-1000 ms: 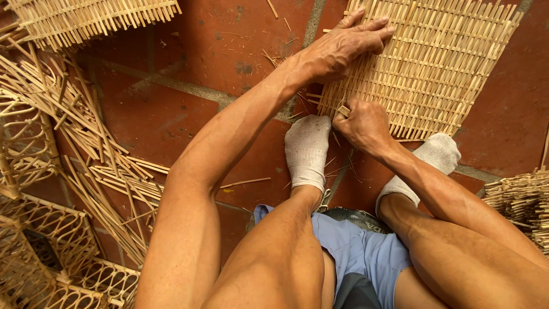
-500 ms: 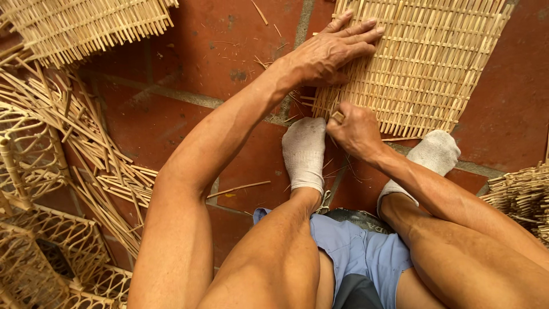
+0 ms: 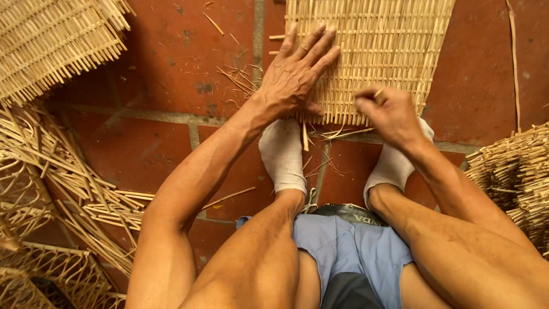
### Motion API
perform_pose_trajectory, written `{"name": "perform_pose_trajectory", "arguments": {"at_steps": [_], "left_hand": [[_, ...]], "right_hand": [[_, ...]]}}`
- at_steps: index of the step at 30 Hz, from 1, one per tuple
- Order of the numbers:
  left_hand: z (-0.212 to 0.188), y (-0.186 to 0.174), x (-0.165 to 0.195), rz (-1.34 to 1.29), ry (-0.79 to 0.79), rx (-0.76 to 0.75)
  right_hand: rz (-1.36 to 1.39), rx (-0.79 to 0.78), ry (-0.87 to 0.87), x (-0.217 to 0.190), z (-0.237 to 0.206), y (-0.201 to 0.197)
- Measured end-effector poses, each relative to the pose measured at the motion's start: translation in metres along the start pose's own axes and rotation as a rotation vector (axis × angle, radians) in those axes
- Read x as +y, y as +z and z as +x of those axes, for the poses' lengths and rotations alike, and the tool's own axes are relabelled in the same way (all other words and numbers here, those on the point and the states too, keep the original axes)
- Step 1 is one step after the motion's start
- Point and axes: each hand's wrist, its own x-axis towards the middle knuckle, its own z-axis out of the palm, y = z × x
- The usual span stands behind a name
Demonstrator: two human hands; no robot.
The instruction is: The person sits on a tiled floor and weaves thin bamboo strips into small rectangular mats. They interlace the strips by hand, tap them into place with a small wooden tool, and stack finished mats to the side.
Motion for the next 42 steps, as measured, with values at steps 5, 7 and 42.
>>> {"name": "perform_pose_trajectory", "arguments": {"at_steps": [5,7,42], "left_hand": [[-0.014,0.031,0.001,-0.038,-0.021,0.136],[-0.016,0.045,-0.002,-0.107,0.006,0.231],[-0.011,0.037,0.001,-0.269,0.171,0.27]], "right_hand": [[-0.312,0.018,-0.012,0.022,0.009,0.032],[-0.406,-0.056,0.015,0.025,0.013,0.048],[-0.688,-0.242,-0.416,0.018,-0.02,0.047]]}}
